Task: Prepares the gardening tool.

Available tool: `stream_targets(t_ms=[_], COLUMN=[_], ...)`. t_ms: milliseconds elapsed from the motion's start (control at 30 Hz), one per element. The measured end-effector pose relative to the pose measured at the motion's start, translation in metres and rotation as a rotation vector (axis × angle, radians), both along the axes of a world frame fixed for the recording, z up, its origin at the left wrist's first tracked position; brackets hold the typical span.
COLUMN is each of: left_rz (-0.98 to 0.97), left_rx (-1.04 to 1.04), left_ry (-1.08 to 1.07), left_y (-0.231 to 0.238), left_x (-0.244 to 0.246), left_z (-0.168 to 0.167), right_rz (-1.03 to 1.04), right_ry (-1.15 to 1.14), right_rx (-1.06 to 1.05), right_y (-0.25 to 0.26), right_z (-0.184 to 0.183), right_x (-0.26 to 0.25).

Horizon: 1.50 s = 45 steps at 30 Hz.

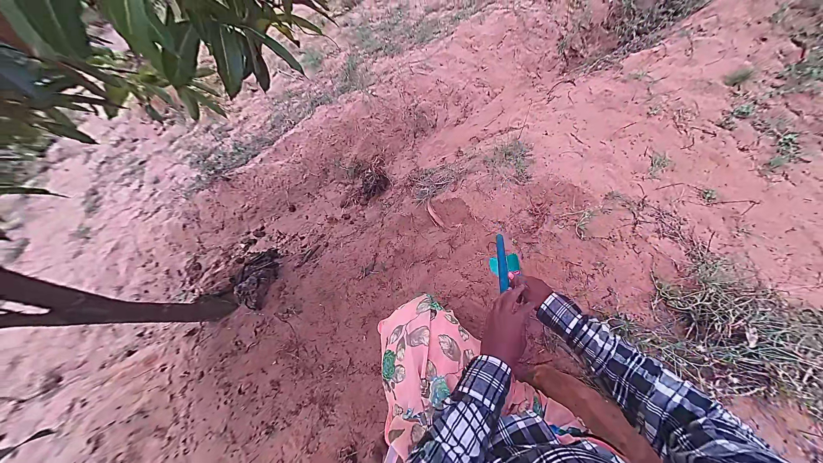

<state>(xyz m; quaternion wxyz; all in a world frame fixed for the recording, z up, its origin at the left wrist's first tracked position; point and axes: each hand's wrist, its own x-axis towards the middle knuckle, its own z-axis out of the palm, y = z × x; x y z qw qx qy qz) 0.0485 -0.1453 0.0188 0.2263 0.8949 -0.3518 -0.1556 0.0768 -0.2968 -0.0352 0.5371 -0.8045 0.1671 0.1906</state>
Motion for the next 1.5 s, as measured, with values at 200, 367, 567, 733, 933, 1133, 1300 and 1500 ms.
stream_targets(t_ms=[200, 367, 567, 733, 933, 1133, 1300, 1500], left_rz=[0.23, 0.347, 0.349, 0.339, 0.31, 0.278, 0.256, 0.236], left_rx=[0.022, 0.077, 0.06, 0.005, -0.015, -0.057, -0.093, -0.142], left_ry=[-0.076, -0.052, -0.085, -0.106, -0.123, -0.135, -0.148, -0.194], left_y=[0.023, 0.03, 0.03, 0.033, 0.035, 0.036, 0.036, 0.036], left_x=[0.007, 0.011, 0.009, 0.009, 0.011, 0.013, 0.014, 0.012], left_z=[-0.006, -0.006, -0.011, -0.011, -0.013, -0.016, -0.016, -0.021], right_rz=[-0.443, -0.664, -0.477, -0.427, -0.463, -0.807, -0.975, -0.555], right_ry=[0.107, 0.156, 0.14, 0.127, 0.194, -0.069, -0.06, 0.107], right_rx=[-0.513, -0.656, -0.58, -0.51, -0.541, -0.147, 0.046, -0.19], right_y=[-0.13, -0.209, -0.218, -0.197, -0.196, -0.206, -0.165, -0.122], right_z=[-0.07, -0.117, -0.144, -0.138, -0.14, -0.158, -0.148, -0.129], right_x=[0.039, 0.071, 0.135, 0.161, 0.155, 0.109, 0.048, 0.017])
